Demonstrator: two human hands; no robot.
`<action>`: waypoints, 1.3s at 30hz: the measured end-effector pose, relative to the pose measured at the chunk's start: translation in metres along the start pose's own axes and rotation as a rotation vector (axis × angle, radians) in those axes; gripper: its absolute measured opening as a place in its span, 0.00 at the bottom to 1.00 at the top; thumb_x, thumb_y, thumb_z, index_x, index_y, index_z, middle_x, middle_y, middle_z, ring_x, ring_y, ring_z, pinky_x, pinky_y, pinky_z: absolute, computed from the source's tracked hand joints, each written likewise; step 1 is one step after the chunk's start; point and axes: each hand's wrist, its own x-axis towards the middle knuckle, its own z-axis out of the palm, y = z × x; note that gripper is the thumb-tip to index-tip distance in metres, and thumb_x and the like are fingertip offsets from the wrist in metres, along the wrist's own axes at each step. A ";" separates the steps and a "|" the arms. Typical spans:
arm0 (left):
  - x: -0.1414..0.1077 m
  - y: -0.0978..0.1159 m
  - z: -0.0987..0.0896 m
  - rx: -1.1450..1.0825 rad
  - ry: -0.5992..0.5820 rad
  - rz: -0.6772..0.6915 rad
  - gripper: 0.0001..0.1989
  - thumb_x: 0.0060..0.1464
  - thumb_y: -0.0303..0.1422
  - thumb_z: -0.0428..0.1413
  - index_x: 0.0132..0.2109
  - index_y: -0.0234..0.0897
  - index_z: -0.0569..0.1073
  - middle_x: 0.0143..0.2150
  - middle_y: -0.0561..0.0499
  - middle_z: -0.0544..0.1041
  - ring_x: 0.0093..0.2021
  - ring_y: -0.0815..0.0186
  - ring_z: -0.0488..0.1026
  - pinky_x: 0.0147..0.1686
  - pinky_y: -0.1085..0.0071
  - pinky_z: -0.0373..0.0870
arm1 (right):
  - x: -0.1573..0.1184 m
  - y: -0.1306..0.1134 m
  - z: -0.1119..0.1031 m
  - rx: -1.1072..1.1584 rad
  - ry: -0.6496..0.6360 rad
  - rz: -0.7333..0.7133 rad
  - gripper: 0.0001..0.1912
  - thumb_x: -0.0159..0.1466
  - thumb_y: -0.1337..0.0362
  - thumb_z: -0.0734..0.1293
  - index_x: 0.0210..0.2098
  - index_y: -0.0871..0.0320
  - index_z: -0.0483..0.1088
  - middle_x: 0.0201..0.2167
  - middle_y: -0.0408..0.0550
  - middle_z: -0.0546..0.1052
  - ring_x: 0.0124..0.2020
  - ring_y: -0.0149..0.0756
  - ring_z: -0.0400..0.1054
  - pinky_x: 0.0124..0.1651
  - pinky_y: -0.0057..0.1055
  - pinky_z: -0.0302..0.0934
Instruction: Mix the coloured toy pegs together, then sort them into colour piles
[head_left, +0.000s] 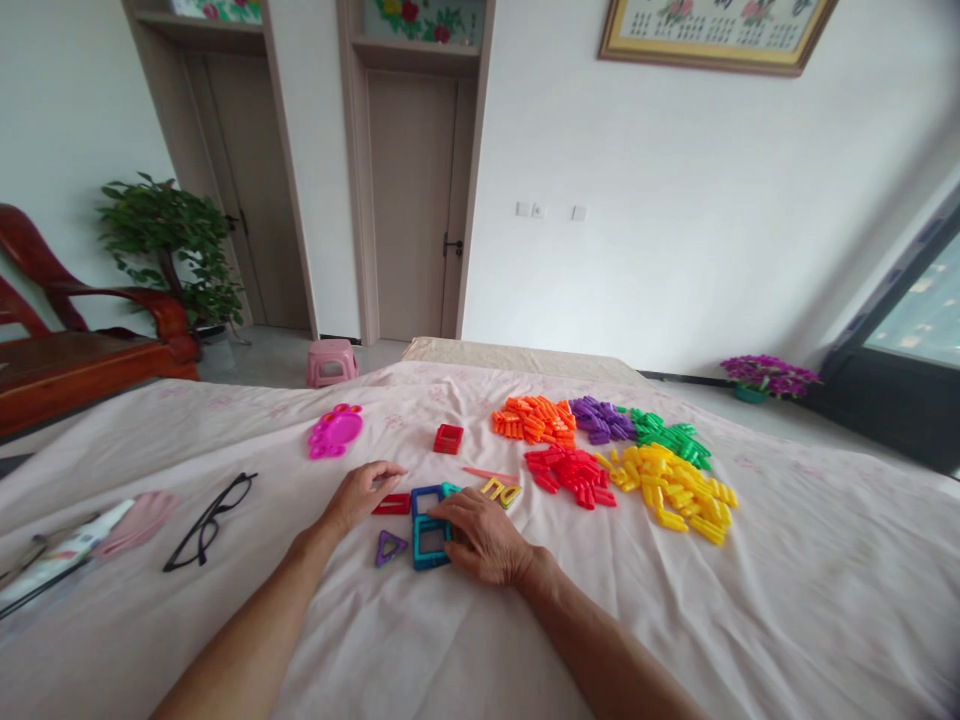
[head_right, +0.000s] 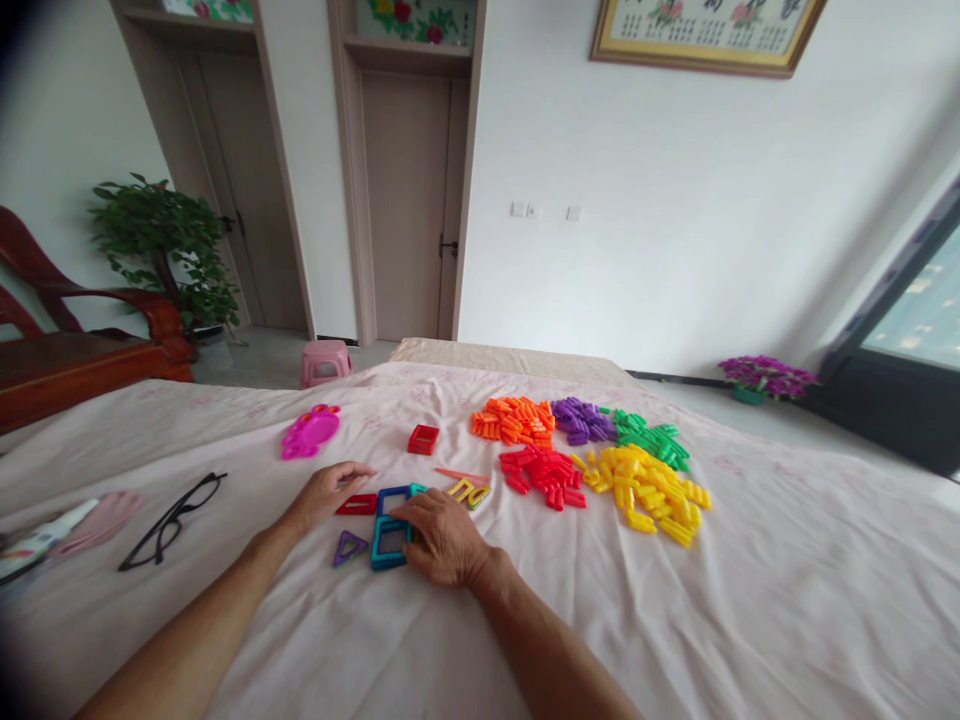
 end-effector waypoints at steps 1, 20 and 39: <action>0.001 0.000 0.000 0.001 0.002 -0.001 0.16 0.53 0.43 0.54 0.42 0.41 0.79 0.44 0.48 0.80 0.46 0.60 0.75 0.48 0.68 0.72 | 0.000 0.000 0.001 -0.002 0.001 0.000 0.24 0.61 0.62 0.65 0.56 0.56 0.67 0.49 0.51 0.74 0.47 0.42 0.66 0.51 0.38 0.58; -0.003 0.007 0.000 0.072 0.009 0.059 0.12 0.52 0.36 0.54 0.40 0.44 0.80 0.43 0.50 0.80 0.46 0.61 0.75 0.50 0.69 0.69 | 0.002 -0.011 0.009 -0.103 0.005 0.126 0.30 0.54 0.56 0.72 0.55 0.52 0.68 0.44 0.50 0.76 0.45 0.44 0.67 0.49 0.38 0.59; -0.015 0.063 0.044 -0.273 -0.168 -0.102 0.19 0.50 0.42 0.59 0.46 0.36 0.77 0.38 0.47 0.81 0.39 0.59 0.77 0.38 0.70 0.72 | 0.004 0.011 0.026 -0.110 0.279 0.250 0.43 0.50 0.61 0.75 0.63 0.57 0.59 0.52 0.53 0.72 0.53 0.48 0.63 0.58 0.44 0.57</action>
